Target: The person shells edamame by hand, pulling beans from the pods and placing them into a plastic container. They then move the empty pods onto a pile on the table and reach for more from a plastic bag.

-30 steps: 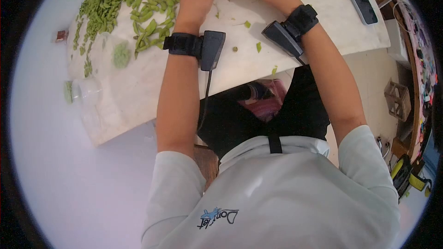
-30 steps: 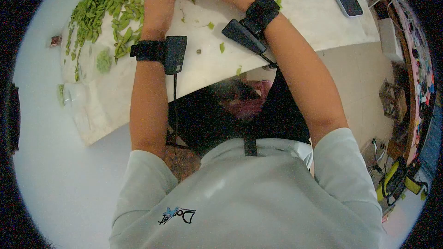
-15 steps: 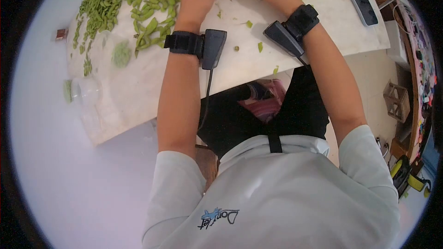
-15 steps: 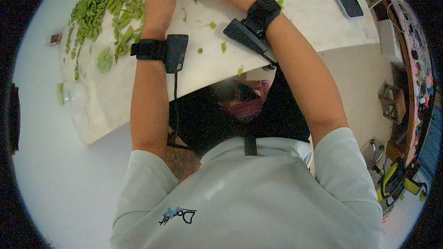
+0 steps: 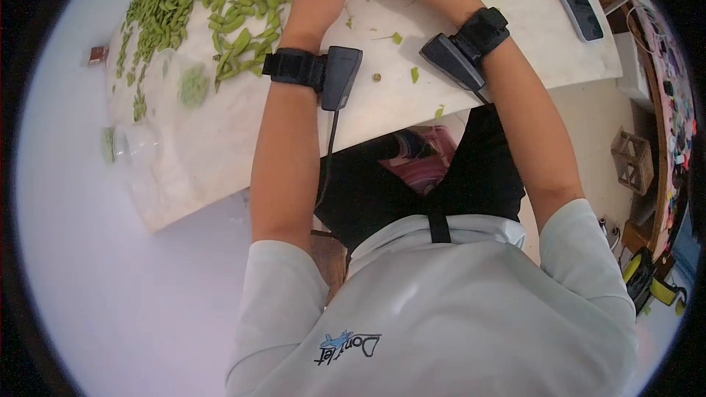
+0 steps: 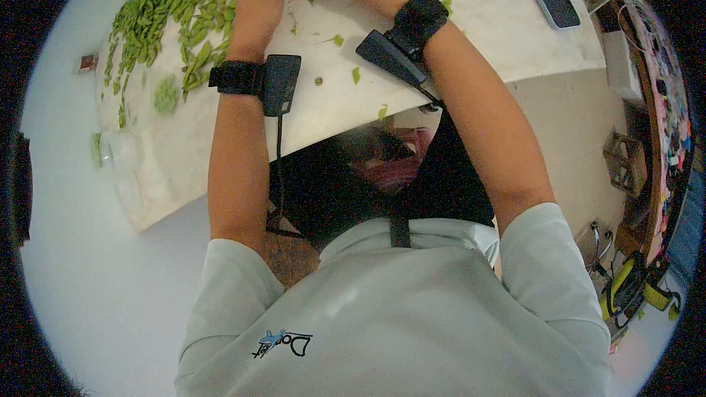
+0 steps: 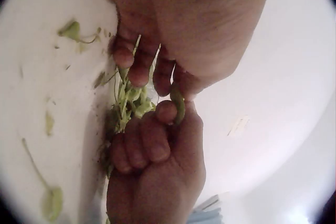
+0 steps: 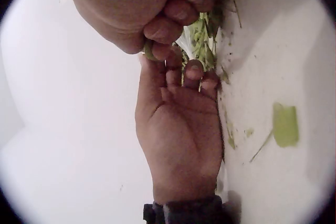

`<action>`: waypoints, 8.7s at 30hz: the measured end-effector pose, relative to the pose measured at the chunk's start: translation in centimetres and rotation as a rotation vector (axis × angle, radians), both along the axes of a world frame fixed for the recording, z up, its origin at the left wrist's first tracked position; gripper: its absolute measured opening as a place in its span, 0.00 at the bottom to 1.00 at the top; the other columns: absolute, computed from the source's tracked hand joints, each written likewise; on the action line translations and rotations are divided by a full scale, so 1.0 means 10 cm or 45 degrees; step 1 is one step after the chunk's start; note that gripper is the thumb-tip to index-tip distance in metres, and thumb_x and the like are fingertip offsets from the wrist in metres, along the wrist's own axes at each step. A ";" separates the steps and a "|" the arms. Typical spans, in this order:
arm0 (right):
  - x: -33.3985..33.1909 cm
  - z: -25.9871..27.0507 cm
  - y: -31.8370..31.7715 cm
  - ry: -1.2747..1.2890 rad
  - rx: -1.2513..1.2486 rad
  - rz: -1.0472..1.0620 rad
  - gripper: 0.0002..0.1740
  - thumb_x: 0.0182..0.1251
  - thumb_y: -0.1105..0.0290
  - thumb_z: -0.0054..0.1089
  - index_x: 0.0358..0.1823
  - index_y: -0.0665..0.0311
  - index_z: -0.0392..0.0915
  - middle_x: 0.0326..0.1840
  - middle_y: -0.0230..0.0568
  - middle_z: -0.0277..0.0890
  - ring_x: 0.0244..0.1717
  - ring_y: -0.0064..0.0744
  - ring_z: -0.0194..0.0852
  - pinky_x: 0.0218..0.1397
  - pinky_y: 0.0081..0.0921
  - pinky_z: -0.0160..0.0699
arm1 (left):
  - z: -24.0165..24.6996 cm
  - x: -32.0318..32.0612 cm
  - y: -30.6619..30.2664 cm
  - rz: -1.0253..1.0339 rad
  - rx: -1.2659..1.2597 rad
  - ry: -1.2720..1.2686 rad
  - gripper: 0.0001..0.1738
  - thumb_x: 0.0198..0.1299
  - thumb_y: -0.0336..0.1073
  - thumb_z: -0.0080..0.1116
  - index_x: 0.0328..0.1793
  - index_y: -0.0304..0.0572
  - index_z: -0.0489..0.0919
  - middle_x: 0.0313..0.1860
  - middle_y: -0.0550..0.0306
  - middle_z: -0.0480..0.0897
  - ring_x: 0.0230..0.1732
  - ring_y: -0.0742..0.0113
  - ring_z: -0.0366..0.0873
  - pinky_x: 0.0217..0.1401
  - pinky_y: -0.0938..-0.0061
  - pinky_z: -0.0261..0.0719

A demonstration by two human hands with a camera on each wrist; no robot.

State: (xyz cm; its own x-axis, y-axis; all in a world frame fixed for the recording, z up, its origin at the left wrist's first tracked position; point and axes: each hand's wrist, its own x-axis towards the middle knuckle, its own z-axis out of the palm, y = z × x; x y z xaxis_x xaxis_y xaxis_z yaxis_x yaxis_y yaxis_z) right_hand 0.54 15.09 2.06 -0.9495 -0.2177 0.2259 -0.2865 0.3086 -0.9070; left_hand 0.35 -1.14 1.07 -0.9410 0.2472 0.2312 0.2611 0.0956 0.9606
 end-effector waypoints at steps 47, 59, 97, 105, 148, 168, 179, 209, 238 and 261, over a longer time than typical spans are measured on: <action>-0.04 -0.07 0.05 0.107 -0.239 -0.044 0.26 0.75 0.58 0.47 0.19 0.66 0.68 0.12 0.34 0.61 0.14 0.22 0.55 0.20 0.28 0.58 | 0.01 0.05 0.09 0.157 -0.003 0.226 0.12 0.66 0.34 0.58 0.51 0.37 0.78 0.33 0.61 0.79 0.30 0.77 0.73 0.33 0.81 0.72; -0.08 -0.11 0.00 0.138 -0.056 -0.044 0.26 0.74 0.60 0.48 0.20 0.72 0.72 0.12 0.41 0.66 0.14 0.26 0.59 0.22 0.30 0.62 | 0.01 0.12 0.04 0.155 0.037 0.076 0.09 0.63 0.35 0.63 0.46 0.40 0.78 0.34 0.66 0.79 0.32 0.80 0.73 0.33 0.84 0.72; -0.01 -0.08 0.00 0.140 -0.023 -0.141 0.28 0.71 0.58 0.49 0.16 0.74 0.70 0.09 0.40 0.64 0.11 0.26 0.57 0.19 0.31 0.60 | 0.03 0.23 0.12 0.150 -0.247 0.209 0.07 0.63 0.32 0.62 0.45 0.40 0.77 0.29 0.64 0.75 0.28 0.78 0.70 0.33 0.80 0.71; -0.04 -0.07 0.01 0.134 -0.001 -0.128 0.28 0.70 0.58 0.50 0.16 0.74 0.72 0.09 0.42 0.65 0.11 0.27 0.59 0.19 0.31 0.60 | -0.04 0.19 0.09 0.078 -0.150 0.285 0.09 0.62 0.31 0.62 0.46 0.42 0.76 0.31 0.65 0.74 0.29 0.79 0.69 0.33 0.81 0.70; -0.06 -0.13 0.00 0.171 0.017 -0.129 0.28 0.71 0.59 0.50 0.16 0.73 0.67 0.09 0.41 0.60 0.11 0.25 0.55 0.18 0.31 0.57 | 0.01 0.20 0.08 0.051 -0.097 0.153 0.09 0.61 0.31 0.63 0.40 0.44 0.72 0.30 0.66 0.72 0.27 0.79 0.68 0.31 0.81 0.70; -0.04 -0.09 0.01 0.061 -0.025 -0.152 0.29 0.71 0.58 0.50 0.13 0.70 0.66 0.08 0.37 0.62 0.11 0.23 0.56 0.18 0.29 0.59 | -0.03 0.19 0.09 0.085 -0.021 0.059 0.06 0.68 0.35 0.55 0.40 0.42 0.73 0.27 0.68 0.71 0.26 0.81 0.65 0.30 0.83 0.66; -0.02 -0.02 0.04 0.002 -0.078 -0.115 0.29 0.73 0.58 0.49 0.14 0.67 0.65 0.09 0.34 0.62 0.11 0.22 0.53 0.18 0.28 0.58 | -0.03 0.17 0.07 0.240 0.057 0.112 0.11 0.71 0.37 0.53 0.51 0.38 0.77 0.31 0.66 0.76 0.26 0.80 0.67 0.30 0.82 0.68; -0.04 -0.09 0.06 -0.076 -0.304 -0.145 0.29 0.74 0.51 0.50 0.16 0.60 0.68 0.11 0.23 0.59 0.11 0.13 0.51 0.15 0.18 0.50 | 0.77 1.02 -2.29 0.934 -1.090 0.115 0.11 0.59 0.36 0.66 0.41 0.36 0.85 0.30 0.59 0.84 0.29 0.76 0.75 0.34 0.81 0.72; -0.03 -0.11 0.10 0.018 -0.477 0.095 0.12 0.69 0.68 0.45 0.31 0.66 0.74 0.19 0.31 0.68 0.22 0.20 0.65 0.29 0.22 0.67 | 0.27 -0.47 -0.99 0.654 -1.433 0.360 0.15 0.56 0.33 0.57 0.51 0.49 0.81 0.43 0.56 0.82 0.43 0.51 0.80 0.46 0.61 0.78; -0.03 -0.16 0.02 -0.031 -0.457 0.176 0.19 0.71 0.57 0.52 0.35 0.67 0.79 0.17 0.32 0.71 0.19 0.21 0.66 0.26 0.24 0.67 | 0.31 -0.22 -0.25 -0.086 0.491 -0.176 0.20 0.72 0.35 0.49 0.67 0.40 0.71 0.47 0.61 0.79 0.46 0.73 0.73 0.52 0.72 0.72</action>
